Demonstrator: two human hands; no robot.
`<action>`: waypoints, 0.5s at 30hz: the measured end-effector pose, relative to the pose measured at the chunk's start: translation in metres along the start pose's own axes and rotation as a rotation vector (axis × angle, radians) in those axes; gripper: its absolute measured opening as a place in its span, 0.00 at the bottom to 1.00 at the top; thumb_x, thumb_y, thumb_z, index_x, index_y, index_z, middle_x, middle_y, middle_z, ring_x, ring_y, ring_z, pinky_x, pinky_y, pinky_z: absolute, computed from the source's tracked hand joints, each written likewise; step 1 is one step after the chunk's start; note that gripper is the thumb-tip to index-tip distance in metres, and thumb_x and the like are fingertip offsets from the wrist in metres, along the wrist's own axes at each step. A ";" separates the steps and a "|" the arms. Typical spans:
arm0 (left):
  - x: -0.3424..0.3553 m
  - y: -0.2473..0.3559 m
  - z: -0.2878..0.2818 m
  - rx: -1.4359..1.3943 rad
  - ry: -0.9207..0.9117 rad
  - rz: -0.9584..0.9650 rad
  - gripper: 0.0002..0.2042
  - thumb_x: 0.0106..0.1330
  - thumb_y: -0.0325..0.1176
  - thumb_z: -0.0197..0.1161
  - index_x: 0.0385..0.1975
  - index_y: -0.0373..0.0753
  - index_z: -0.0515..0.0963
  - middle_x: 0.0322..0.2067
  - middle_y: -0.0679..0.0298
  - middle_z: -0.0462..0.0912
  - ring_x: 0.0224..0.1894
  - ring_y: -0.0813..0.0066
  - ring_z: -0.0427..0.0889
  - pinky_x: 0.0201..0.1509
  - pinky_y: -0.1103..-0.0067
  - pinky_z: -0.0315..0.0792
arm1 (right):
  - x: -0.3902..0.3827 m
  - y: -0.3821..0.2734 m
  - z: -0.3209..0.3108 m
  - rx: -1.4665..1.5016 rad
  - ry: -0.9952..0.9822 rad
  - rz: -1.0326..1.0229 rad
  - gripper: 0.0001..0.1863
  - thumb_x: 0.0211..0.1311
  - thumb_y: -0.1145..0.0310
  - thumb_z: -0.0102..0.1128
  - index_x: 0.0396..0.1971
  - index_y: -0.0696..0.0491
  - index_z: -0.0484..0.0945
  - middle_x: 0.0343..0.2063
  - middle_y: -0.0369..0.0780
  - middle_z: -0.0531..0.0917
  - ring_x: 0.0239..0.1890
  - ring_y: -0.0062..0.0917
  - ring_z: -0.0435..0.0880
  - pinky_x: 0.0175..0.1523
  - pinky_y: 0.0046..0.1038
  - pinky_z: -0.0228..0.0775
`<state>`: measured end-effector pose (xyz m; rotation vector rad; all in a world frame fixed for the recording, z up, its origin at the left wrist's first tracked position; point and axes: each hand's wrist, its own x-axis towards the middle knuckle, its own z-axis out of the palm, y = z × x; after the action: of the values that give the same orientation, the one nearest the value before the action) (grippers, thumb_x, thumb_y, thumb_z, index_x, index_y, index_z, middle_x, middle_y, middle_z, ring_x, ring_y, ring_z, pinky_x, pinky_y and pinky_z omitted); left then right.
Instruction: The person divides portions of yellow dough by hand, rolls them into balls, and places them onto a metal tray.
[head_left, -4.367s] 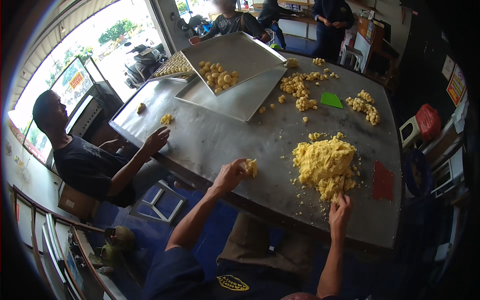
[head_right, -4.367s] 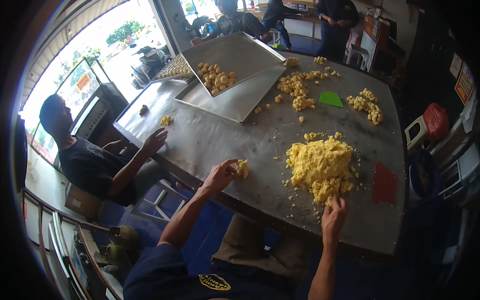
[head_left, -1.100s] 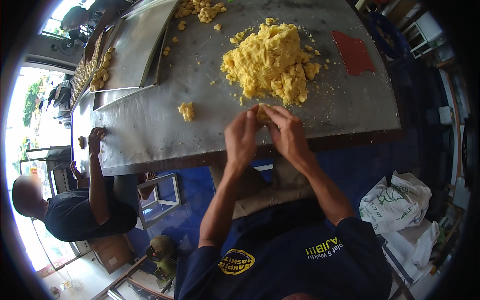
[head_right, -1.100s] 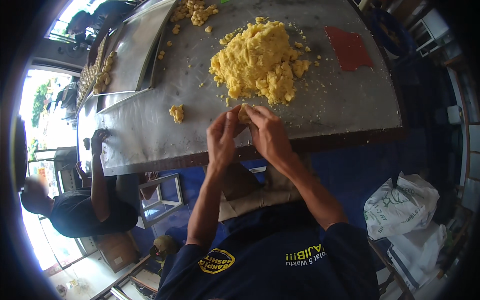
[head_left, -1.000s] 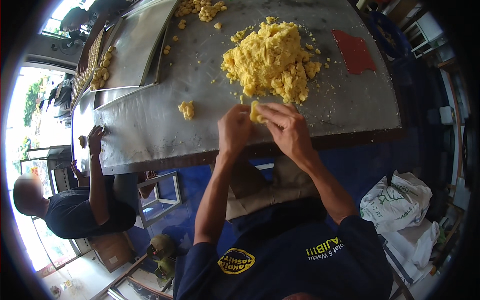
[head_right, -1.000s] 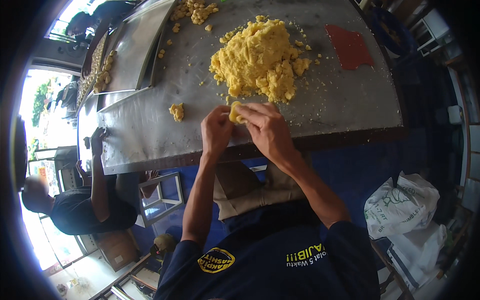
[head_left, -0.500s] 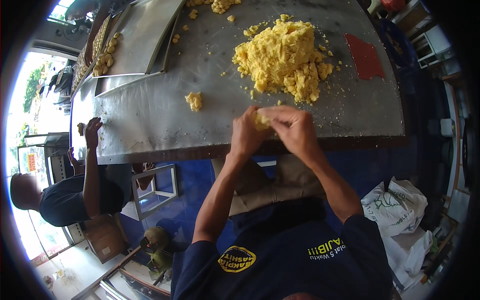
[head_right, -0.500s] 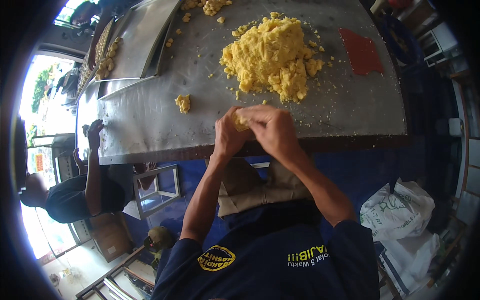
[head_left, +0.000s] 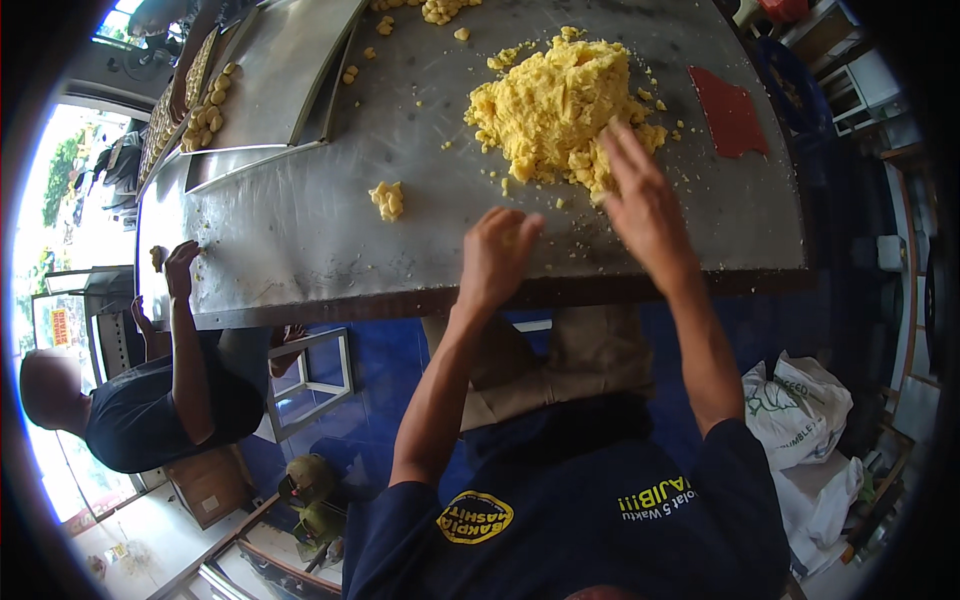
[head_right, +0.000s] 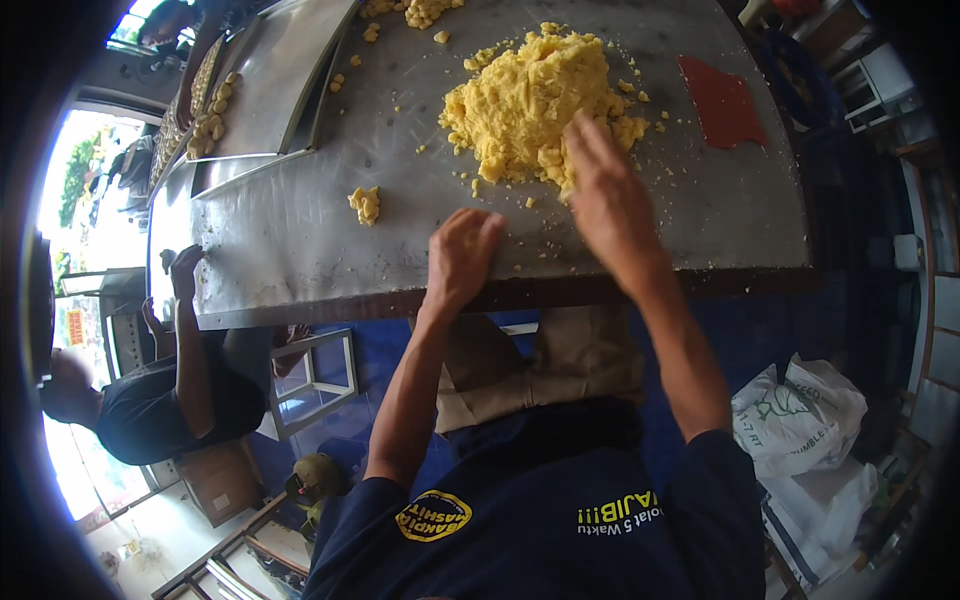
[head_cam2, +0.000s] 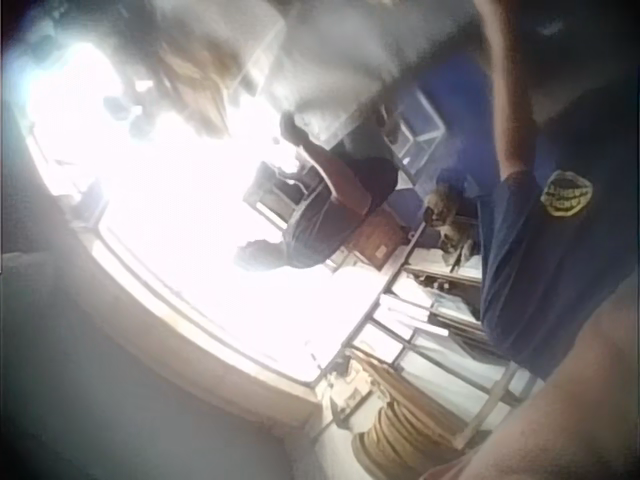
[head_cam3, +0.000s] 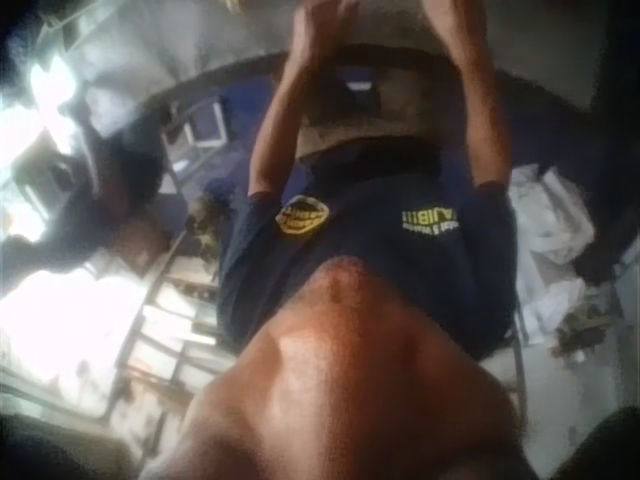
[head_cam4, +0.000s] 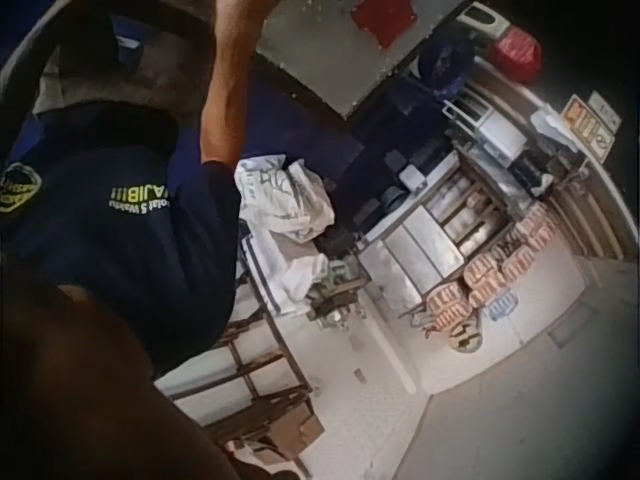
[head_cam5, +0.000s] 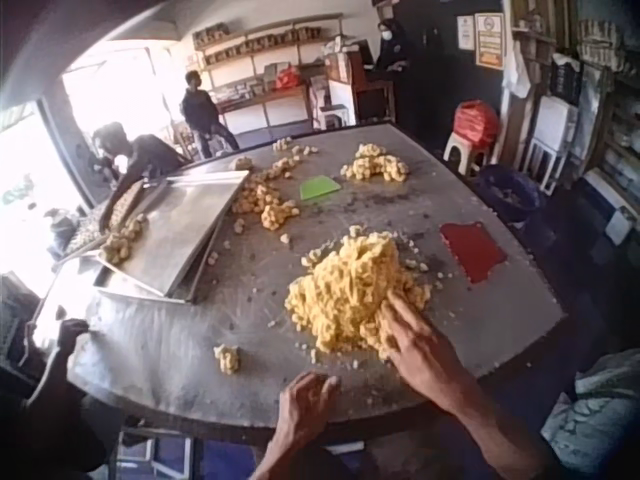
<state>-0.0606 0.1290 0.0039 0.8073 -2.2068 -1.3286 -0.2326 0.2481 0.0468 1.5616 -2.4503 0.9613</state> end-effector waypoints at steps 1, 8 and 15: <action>0.000 -0.001 0.001 -0.059 0.017 -0.083 0.16 0.70 0.40 0.63 0.29 0.31 0.78 0.31 0.51 0.82 0.35 0.55 0.83 0.39 0.70 0.75 | 0.004 0.023 -0.002 -0.096 0.032 -0.021 0.31 0.52 0.81 0.66 0.60 0.60 0.72 0.58 0.50 0.76 0.56 0.44 0.78 0.62 0.36 0.72; 0.001 -0.011 -0.010 -0.611 0.031 -0.146 0.17 0.80 0.46 0.46 0.41 0.40 0.76 0.30 0.69 0.73 0.27 0.84 0.66 0.31 0.85 0.63 | -0.019 0.046 0.014 -0.130 -0.013 0.059 0.15 0.58 0.77 0.63 0.46 0.61 0.80 0.48 0.47 0.82 0.50 0.42 0.82 0.51 0.37 0.79; -0.015 -0.025 -0.038 -0.140 -0.104 -0.027 0.11 0.77 0.38 0.49 0.45 0.37 0.74 0.36 0.63 0.71 0.33 0.74 0.68 0.41 0.79 0.67 | -0.063 0.040 0.018 -0.190 -0.015 0.074 0.25 0.60 0.81 0.58 0.59 0.59 0.74 0.62 0.48 0.74 0.58 0.41 0.79 0.55 0.35 0.79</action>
<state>-0.0194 0.1053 -0.0026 0.7330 -2.1580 -1.5510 -0.2319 0.2998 -0.0103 1.4316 -2.5400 0.7041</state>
